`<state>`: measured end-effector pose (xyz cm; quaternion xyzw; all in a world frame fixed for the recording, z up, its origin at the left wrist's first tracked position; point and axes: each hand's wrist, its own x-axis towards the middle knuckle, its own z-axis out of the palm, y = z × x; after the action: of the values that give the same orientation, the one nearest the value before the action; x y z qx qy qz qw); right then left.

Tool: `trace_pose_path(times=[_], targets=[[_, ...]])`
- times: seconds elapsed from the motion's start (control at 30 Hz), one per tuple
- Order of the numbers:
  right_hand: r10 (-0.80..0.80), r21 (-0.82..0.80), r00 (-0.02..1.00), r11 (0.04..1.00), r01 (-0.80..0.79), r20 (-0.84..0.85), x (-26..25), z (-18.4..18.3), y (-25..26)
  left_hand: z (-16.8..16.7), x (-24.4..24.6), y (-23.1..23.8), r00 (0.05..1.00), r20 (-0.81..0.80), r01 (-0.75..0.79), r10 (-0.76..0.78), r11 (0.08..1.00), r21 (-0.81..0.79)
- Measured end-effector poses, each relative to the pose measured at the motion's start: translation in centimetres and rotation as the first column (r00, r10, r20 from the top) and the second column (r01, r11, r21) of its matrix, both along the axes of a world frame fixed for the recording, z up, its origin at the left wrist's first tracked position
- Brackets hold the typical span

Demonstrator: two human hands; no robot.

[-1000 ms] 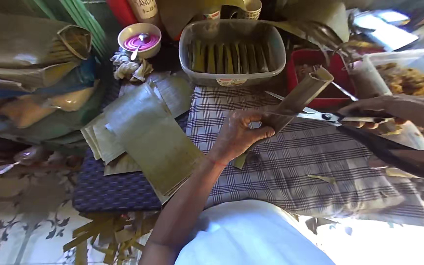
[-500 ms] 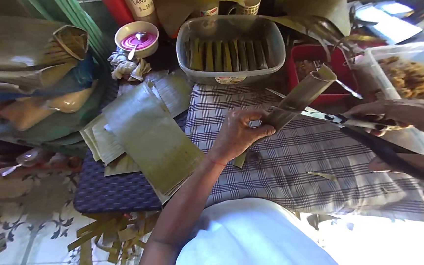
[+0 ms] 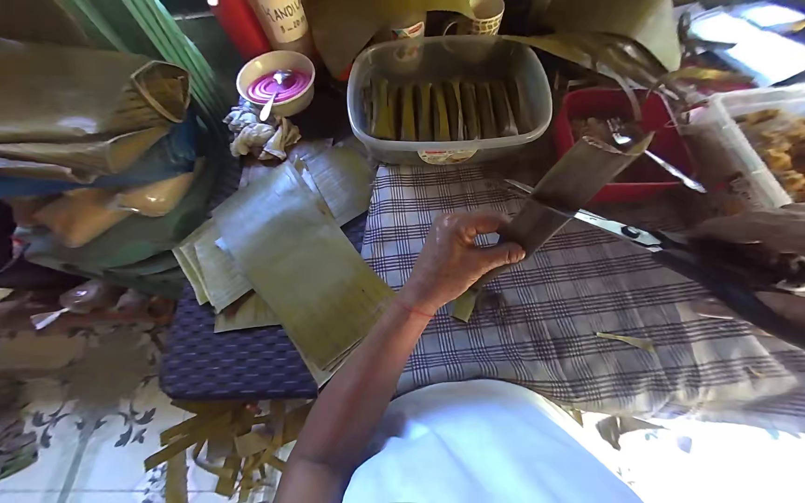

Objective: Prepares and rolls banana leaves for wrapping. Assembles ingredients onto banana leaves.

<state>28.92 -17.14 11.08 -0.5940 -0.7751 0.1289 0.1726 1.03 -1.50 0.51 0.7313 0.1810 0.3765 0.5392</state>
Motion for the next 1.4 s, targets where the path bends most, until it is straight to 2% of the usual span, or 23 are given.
trace_pose_path(times=[0.17, 0.27, 0.33, 0.43, 0.5, 0.57, 0.63, 0.7, 0.77, 0.8, 0.87, 0.93, 1.07, 1.27, 1.4], targets=[[0.056, 0.08, 0.998, 0.995, -0.053, -0.042, 0.6, -1.1, -0.2, 0.0, -0.2, -0.2, 1.0, 0.01, 0.01, -0.01, 1.0, -0.021], [0.03, 0.052, 0.995, 0.998, -0.025, -0.096, 0.2, -1.8, 0.1, -0.1, -0.5, -0.1, 1.0, 0.015, 0.001, -0.001, 1.0, -0.006], [-0.053, -0.02, 0.997, 0.998, 0.052, -0.053, 0.6, -4.0, 0.6, -0.2, -0.6, -0.1, 0.999, 0.022, -0.032, 0.032, 0.999, 0.028], [-0.31, -0.166, 0.95, 0.936, 0.311, 0.038, -0.8, -8.4, 0.8, -0.1, -0.8, -0.1, 0.995, 0.035, -0.096, 0.094, 0.994, 0.059], [-0.445, -0.128, 0.877, 0.874, 0.469, 0.178, -1.8, -12.4, 0.6, -0.1, -1.0, -0.2, 0.993, 0.027, -0.117, 0.115, 0.992, 0.056], [-0.499, -0.086, 0.816, 0.836, 0.542, 0.291, -2.1, -15.2, 0.3, -0.1, -1.1, -0.2, 0.991, 0.021, -0.133, 0.132, 0.988, 0.072], [-0.479, -0.097, 0.815, 0.84, 0.533, 0.327, -1.6, -16.4, 0.2, 0.0, -1.1, -0.3, 0.99, 0.005, -0.143, 0.143, 0.985, 0.096], [-0.433, -0.077, 0.87, 0.884, 0.461, 0.234, -1.9, -15.4, 0.5, 0.0, -1.0, -0.3, 0.989, -0.006, -0.149, 0.151, 0.982, 0.117], [-0.366, 0.099, 0.93, 0.926, 0.366, -0.013, -3.7, -13.6, 1.5, -0.1, -0.8, -0.2, 0.986, 0.004, -0.165, 0.166, 0.975, 0.151], [-0.333, 0.204, 0.927, 0.909, 0.363, -0.171, -5.3, -12.9, 2.3, -0.1, -0.8, -0.3, 0.984, 0.007, -0.178, 0.179, 0.97, 0.167], [-0.228, 0.327, 0.849, 0.85, 0.412, -0.477, -9.1, -12.1, 3.7, -0.1, -0.8, -0.5, 0.977, -0.004, -0.208, 0.212, 0.959, 0.193], [-0.13, 0.374, 0.775, 0.819, 0.436, -0.619, -12.3, -12.2, 4.9, -0.1, -0.8, -0.6, 0.974, -0.004, -0.22, 0.226, 0.953, 0.206], [-0.144, 0.359, 0.73, 0.797, 0.486, -0.668, -15.1, -13.1, 6.4, -0.2, -1.3, -0.5, 0.973, -0.021, -0.219, 0.229, 0.95, 0.224], [-0.133, 0.413, 0.767, 0.779, 0.473, -0.627, -15.4, -13.0, 7.1, -0.6, -1.2, 0.6, 0.976, 0.037, -0.217, 0.215, 0.943, 0.25], [-0.026, 0.367, 0.679, 0.826, 0.428, -0.733, -15.2, -12.9, 7.5, -0.7, -1.2, 0.8, 0.983, 0.058, -0.181, 0.173, 0.963, 0.2]])
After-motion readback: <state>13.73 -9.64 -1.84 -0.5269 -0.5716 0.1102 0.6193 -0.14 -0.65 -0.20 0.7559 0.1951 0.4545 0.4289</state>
